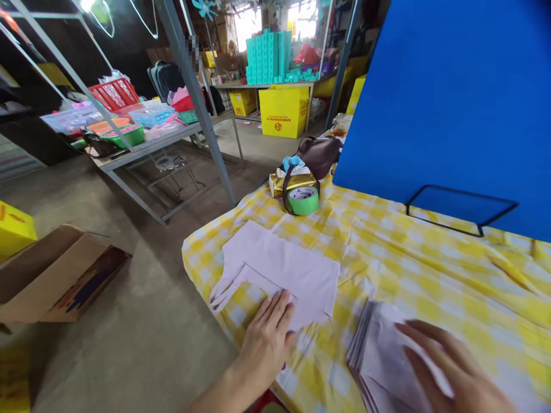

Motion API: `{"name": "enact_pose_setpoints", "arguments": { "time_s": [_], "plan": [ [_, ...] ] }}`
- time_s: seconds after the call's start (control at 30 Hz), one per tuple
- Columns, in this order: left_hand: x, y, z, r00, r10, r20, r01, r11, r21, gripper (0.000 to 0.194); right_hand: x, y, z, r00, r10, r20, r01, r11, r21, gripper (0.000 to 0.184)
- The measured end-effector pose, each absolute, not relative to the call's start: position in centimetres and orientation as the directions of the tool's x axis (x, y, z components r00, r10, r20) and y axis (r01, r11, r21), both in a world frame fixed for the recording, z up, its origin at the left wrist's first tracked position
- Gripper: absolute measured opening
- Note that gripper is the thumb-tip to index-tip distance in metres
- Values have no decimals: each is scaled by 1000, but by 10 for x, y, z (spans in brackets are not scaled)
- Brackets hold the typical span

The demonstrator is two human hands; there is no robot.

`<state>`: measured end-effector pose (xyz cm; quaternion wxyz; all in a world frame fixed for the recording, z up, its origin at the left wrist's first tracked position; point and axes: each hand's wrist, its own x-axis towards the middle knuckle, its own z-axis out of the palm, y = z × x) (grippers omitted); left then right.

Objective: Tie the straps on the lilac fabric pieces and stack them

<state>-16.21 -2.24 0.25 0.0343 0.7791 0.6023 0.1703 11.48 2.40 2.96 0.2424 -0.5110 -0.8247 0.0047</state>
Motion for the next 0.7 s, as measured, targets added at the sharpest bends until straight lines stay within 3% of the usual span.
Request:
{"name": "enact_pose_setpoints", "arguments": {
  "time_s": [0.07, 0.23, 0.5, 0.7],
  "plan": [
    [-162, -24, 3, 233, 936, 262, 923, -298, 243, 35, 78, 33, 21, -539, 765, 352, 757, 623, -195, 41],
    [-164, -23, 4, 231, 903, 361, 910, -332, 250, 29, 23, 51, 4, -701, 675, 232, 668, 734, -118, 43],
    [-169, -21, 7, 217, 903, 371, 882, -344, 321, 25, 28, 54, -3, -688, 708, 163, 690, 707, -156, 48],
    [-169, -19, 13, 225, 891, 394, 854, -375, 360, 20, 27, 56, 3, -636, 746, 198, 705, 666, -244, 36]
  ]
}}
